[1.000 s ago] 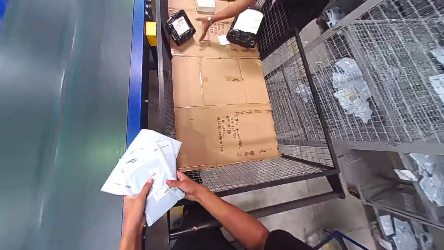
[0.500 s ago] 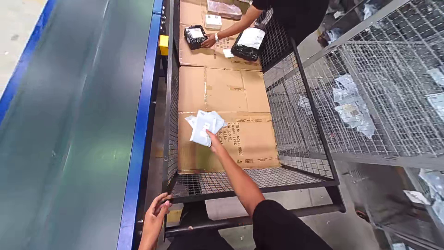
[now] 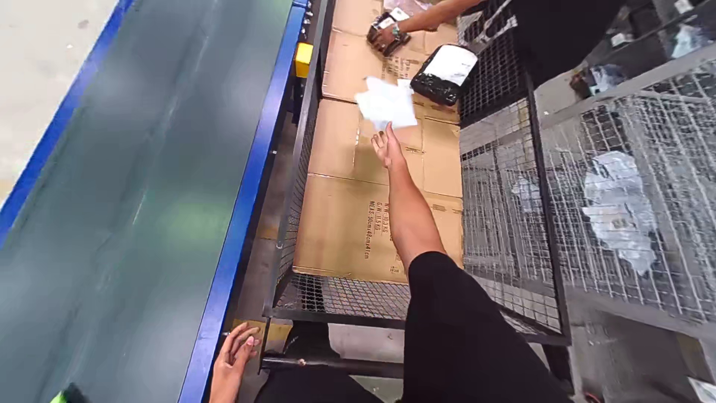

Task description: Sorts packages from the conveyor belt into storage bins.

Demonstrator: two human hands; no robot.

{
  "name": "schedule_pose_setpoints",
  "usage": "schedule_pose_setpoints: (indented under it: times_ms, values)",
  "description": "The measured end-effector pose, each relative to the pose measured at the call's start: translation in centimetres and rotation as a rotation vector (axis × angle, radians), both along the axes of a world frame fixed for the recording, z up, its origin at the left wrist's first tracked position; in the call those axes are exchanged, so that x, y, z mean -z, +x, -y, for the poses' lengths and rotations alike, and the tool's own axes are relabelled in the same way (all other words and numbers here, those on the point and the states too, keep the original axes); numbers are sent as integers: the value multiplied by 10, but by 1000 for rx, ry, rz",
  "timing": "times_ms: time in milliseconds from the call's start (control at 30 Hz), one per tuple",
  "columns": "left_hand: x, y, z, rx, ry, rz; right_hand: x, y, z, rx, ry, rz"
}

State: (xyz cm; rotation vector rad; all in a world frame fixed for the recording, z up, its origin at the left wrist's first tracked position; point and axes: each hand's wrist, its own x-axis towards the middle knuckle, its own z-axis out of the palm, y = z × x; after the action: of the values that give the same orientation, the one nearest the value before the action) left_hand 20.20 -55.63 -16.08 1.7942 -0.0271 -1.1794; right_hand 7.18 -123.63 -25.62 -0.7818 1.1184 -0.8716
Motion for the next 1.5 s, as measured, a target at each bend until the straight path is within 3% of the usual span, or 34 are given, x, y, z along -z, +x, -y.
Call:
schedule_pose_setpoints:
  times_ms: [67,133,233,333,433,533,633,733,800,900,967,1100,1167,1233,1367,1433,1500]
  values:
    - [1,1,4,-55,-25,42,-9,16,-13,-54,-26,-110]
    - [-1,-6,-2,-90,-34,68,1,31,-59,-165,-8,-223]
    - [-11,-16,-30,-129,12,121,32,45,-164,-414,-35,-402]
    - [-20,-25,-67,-233,143,369,39,40,-264,-415,-299,-545]
    - [-41,-22,-111,-381,507,701,-10,68,-360,-393,-586,-562]
    - [-53,19,-157,-581,791,876,-86,134,-456,-944,-678,-350]
    - [-42,75,-189,-656,835,691,-110,206,-553,-1370,-508,-267]
    - [-27,108,-197,-572,662,480,-97,242,-620,-1355,-325,-346]
    - [-24,116,-191,-481,470,385,-98,248,-618,-1257,-325,-420]
    - [-27,120,-192,-307,159,259,-108,234,-573,-1255,-177,-352]
    - [-23,139,-201,-261,226,399,-108,205,-547,-1277,-80,-278]
    - [-14,228,-232,-497,619,803,-108,131,-572,-1104,140,-158]
    - [-17,273,-237,-434,727,818,-117,97,-595,-945,219,-99]
    - [-21,312,-224,-251,762,732,-132,62,-596,-810,255,-48]
    - [16,378,-215,1,705,724,-165,6,-532,-628,192,-43]
    - [24,383,-201,53,669,718,-173,-5,-482,-542,101,-65]
    - [9,362,-169,133,661,695,-174,-1,-417,-442,-17,-113]
